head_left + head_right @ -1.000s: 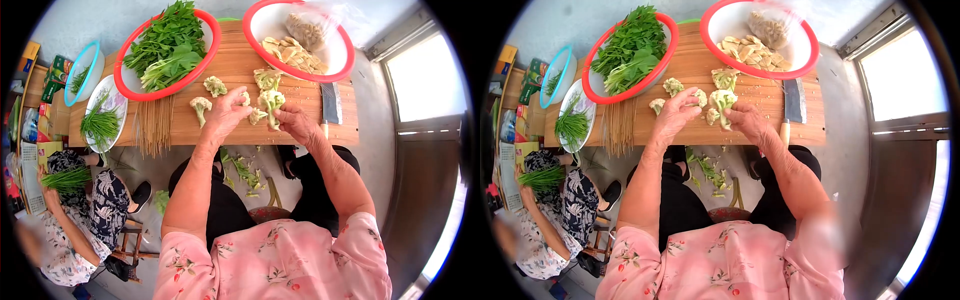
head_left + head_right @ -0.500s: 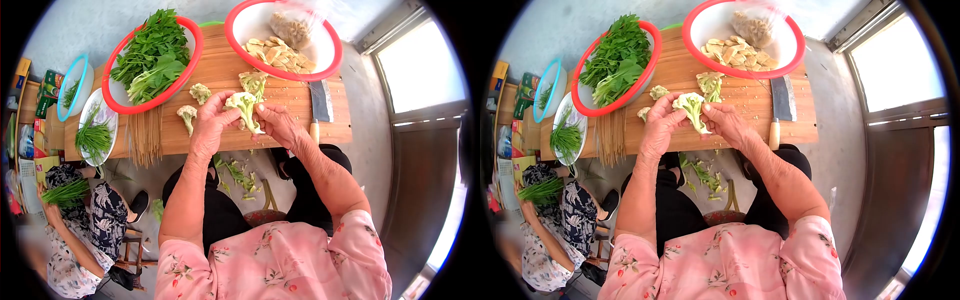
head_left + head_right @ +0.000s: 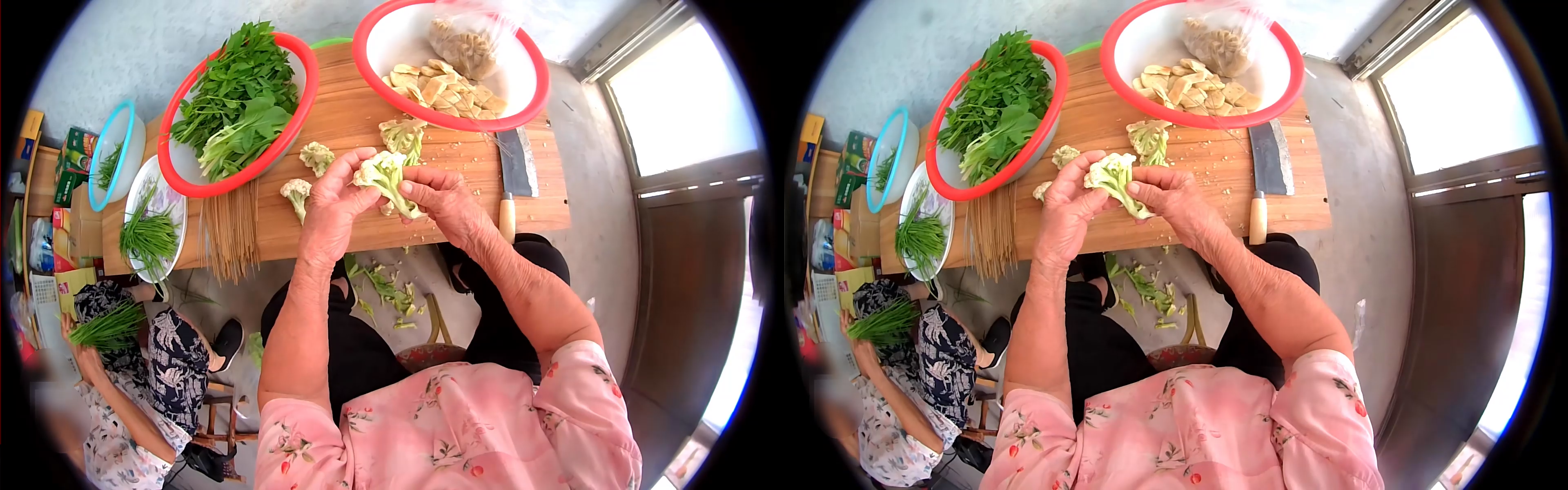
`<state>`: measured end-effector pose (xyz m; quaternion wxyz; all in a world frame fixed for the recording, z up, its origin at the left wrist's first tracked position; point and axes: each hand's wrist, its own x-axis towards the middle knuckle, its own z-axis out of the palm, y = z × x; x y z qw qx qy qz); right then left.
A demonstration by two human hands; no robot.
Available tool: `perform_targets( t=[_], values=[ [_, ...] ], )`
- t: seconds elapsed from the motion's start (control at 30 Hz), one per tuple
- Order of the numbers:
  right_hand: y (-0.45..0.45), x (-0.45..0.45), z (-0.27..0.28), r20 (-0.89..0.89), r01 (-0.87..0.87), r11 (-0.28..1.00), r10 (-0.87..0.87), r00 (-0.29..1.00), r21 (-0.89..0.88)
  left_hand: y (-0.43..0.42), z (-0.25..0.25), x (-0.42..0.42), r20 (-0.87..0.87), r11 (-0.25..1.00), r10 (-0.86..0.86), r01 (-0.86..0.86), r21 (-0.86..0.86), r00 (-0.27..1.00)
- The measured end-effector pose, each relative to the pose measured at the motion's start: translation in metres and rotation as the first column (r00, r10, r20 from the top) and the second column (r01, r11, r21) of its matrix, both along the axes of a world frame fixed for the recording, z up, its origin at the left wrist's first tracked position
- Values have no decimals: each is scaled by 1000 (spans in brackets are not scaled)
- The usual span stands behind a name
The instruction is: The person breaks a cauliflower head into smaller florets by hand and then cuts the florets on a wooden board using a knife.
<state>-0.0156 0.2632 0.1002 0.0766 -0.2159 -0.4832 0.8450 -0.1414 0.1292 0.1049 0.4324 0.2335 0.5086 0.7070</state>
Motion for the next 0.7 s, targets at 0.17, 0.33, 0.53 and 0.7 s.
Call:
perform_targets(
  t=[0.17, 0.33, 0.53, 0.7],
  values=[
    [-1, -1, 2, -8, 35, 999, -35, 999, 18, -1, 2, -1, 17, 999, -24, 23, 31, 1000],
    [-2, -1, 0, 1, 78, 994, -79, 997, 79, 1, 1, -1, 64, 997, -21, 16, 82, 998],
    [-4, -2, 2, -30, 128, 991, -127, 991, 47, 2, 6, 1, 34, 998, 1, -3, 60, 999],
    [-3, -4, 1, -46, 108, 992, -105, 993, 58, 2, 10, 2, -40, 999, -1, 2, 39, 999]
  ],
)
